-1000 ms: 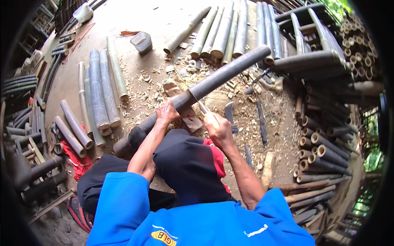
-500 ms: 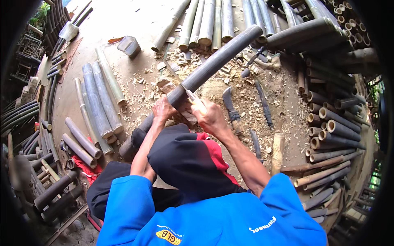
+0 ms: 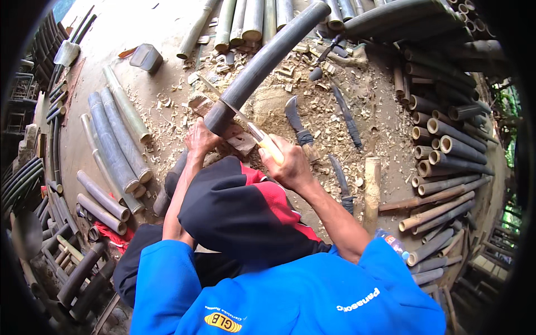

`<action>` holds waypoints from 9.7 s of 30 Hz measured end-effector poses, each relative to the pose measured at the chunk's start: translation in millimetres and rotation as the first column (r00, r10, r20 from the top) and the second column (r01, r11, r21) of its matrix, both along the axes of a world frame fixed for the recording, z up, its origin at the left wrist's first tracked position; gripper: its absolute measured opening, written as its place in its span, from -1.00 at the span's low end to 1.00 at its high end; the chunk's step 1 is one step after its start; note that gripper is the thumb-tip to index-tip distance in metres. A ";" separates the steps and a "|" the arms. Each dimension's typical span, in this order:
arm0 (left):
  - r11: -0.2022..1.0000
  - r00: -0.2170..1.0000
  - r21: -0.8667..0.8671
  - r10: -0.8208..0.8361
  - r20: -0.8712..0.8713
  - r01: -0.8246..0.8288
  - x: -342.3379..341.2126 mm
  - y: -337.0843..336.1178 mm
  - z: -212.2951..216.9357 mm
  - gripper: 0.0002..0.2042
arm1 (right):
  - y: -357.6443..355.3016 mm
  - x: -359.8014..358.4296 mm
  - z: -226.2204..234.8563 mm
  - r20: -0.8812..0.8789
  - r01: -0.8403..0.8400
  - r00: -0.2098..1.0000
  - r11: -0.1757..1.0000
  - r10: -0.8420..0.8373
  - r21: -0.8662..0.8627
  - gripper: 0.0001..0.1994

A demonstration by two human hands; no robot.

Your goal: The person saws through a bamboo pole using a hand saw and then uses a knife to carve or shave parts of the wood.

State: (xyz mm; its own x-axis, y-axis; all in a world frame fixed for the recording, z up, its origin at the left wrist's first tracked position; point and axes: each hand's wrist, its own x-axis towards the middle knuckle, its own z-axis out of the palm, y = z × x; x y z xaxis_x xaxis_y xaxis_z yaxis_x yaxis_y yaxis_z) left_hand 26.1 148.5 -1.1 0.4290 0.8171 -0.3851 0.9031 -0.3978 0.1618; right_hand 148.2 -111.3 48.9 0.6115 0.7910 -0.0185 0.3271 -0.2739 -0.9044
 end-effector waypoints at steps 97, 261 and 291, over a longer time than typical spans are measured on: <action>0.871 0.876 -0.156 -0.430 0.217 0.466 223.6 35.5 -3.5 -0.30 | -35.6 13.0 -30.4 0.054 -0.098 0.994 0.994 0.096 0.040 -0.35; 0.913 0.856 0.002 0.382 0.348 -0.408 38.3 271.2 -34.9 -0.09 | 115.9 129.2 -160.6 -0.605 0.266 0.687 0.914 -0.402 -0.306 0.10; 0.827 0.362 -0.534 0.450 0.817 0.177 92.1 64.7 92.2 0.18 | 100.4 82.2 -8.0 -0.548 -0.143 0.794 0.957 0.262 0.251 -0.36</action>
